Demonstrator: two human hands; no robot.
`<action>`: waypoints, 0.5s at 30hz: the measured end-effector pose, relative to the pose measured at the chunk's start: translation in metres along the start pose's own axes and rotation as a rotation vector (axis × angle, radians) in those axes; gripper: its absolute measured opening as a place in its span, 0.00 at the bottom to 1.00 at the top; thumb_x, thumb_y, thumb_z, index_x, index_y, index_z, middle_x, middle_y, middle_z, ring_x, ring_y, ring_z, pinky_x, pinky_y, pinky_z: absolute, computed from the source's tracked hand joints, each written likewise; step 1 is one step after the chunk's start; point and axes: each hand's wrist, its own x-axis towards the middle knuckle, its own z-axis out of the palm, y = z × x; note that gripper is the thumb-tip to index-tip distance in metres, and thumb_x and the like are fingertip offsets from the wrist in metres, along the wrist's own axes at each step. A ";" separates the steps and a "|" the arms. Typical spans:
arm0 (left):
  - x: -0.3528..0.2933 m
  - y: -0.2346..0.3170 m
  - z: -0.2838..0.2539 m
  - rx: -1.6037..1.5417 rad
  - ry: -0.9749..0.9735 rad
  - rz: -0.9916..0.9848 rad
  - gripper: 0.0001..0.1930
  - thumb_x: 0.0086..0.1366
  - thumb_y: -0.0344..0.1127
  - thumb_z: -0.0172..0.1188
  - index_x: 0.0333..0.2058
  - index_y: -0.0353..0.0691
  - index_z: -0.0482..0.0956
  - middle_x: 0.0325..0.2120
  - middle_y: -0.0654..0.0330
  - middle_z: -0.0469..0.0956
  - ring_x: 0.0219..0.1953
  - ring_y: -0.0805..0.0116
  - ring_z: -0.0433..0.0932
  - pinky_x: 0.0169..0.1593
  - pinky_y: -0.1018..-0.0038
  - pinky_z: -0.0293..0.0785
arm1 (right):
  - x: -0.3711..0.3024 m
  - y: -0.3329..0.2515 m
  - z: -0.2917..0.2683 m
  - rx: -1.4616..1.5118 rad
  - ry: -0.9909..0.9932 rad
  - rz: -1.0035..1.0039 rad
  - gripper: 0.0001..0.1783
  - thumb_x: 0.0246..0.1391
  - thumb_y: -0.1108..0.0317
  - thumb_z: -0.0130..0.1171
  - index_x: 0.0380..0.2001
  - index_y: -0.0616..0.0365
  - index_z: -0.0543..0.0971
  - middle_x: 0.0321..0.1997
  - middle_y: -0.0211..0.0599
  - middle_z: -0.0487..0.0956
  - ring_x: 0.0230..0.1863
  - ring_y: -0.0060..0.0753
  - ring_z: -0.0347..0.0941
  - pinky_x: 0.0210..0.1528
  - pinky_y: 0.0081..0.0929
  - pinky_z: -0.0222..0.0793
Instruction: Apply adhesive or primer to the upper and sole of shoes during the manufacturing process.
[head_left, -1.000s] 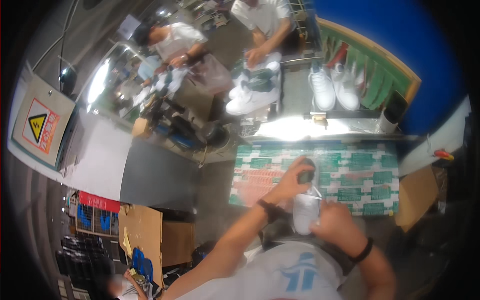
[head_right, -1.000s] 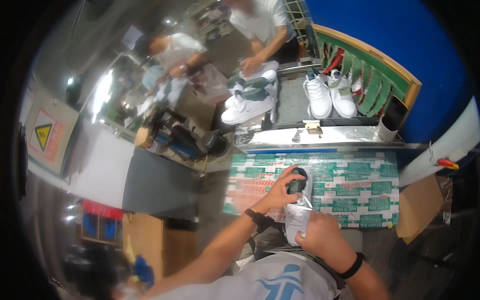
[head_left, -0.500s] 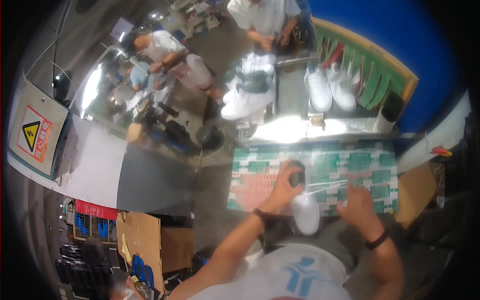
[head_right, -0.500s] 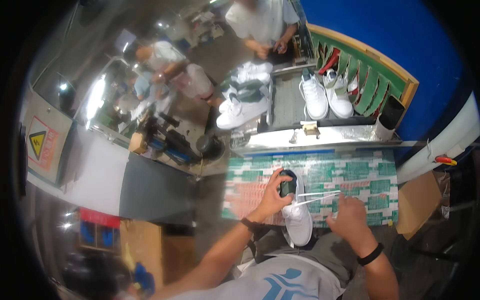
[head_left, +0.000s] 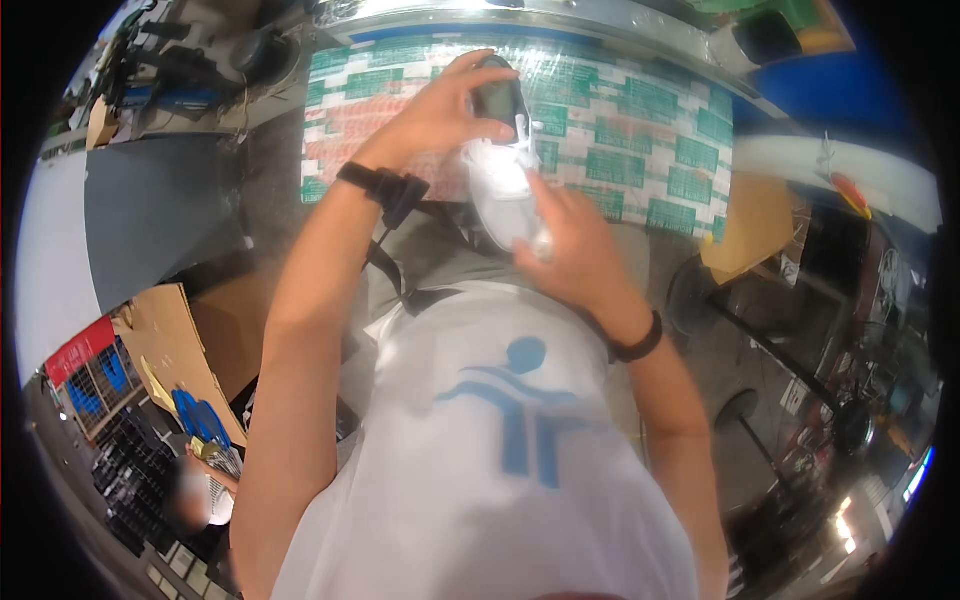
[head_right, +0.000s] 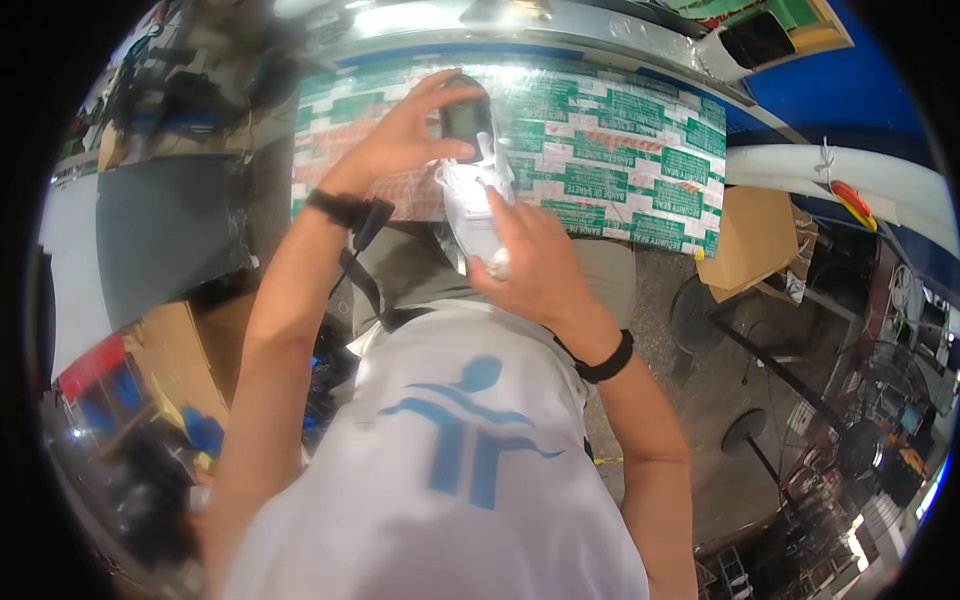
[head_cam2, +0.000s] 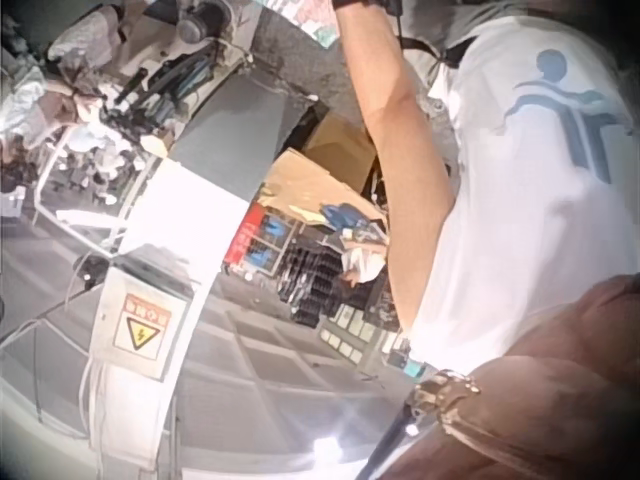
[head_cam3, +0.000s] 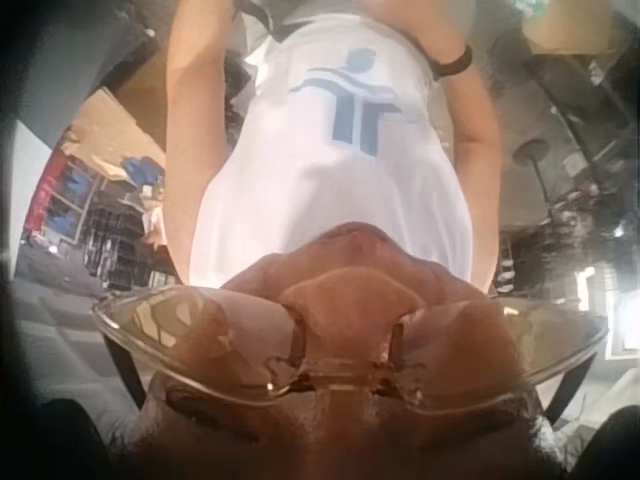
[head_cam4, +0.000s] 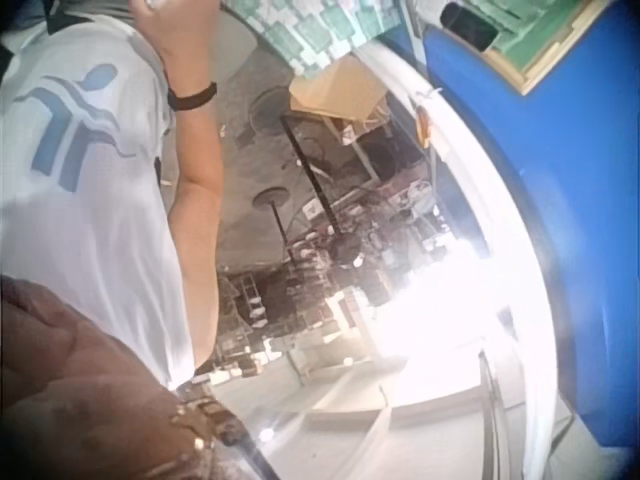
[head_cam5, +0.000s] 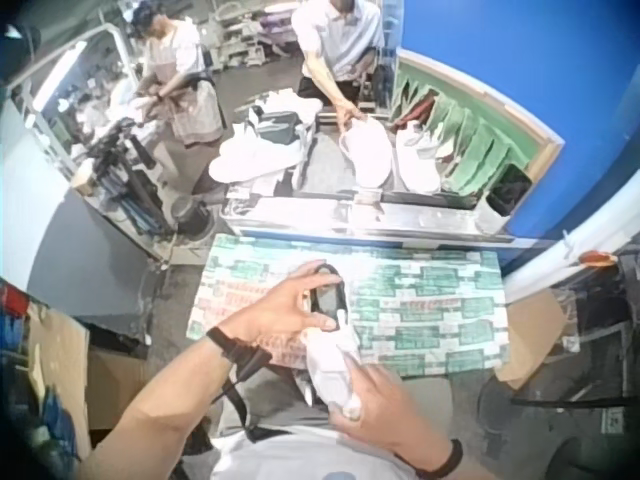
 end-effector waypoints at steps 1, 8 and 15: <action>-0.002 -0.001 0.003 0.040 -0.001 0.024 0.45 0.57 0.44 0.86 0.73 0.58 0.78 0.84 0.46 0.52 0.84 0.41 0.55 0.79 0.44 0.64 | 0.001 -0.001 0.008 -0.057 0.021 -0.077 0.45 0.49 0.63 0.76 0.69 0.73 0.75 0.43 0.49 0.80 0.45 0.53 0.77 0.51 0.47 0.74; -0.005 0.005 0.013 0.051 0.032 0.052 0.44 0.54 0.43 0.87 0.71 0.60 0.79 0.82 0.45 0.55 0.83 0.38 0.56 0.76 0.43 0.71 | 0.010 0.017 0.041 -0.262 0.028 -0.184 0.47 0.44 0.62 0.78 0.67 0.74 0.76 0.41 0.48 0.79 0.44 0.53 0.76 0.50 0.46 0.73; 0.004 0.011 0.009 -0.021 0.022 0.032 0.45 0.54 0.41 0.88 0.71 0.59 0.79 0.82 0.45 0.54 0.82 0.38 0.57 0.75 0.46 0.72 | 0.013 0.010 0.031 0.029 -0.006 0.036 0.40 0.52 0.60 0.74 0.64 0.74 0.78 0.41 0.56 0.83 0.43 0.61 0.80 0.50 0.53 0.77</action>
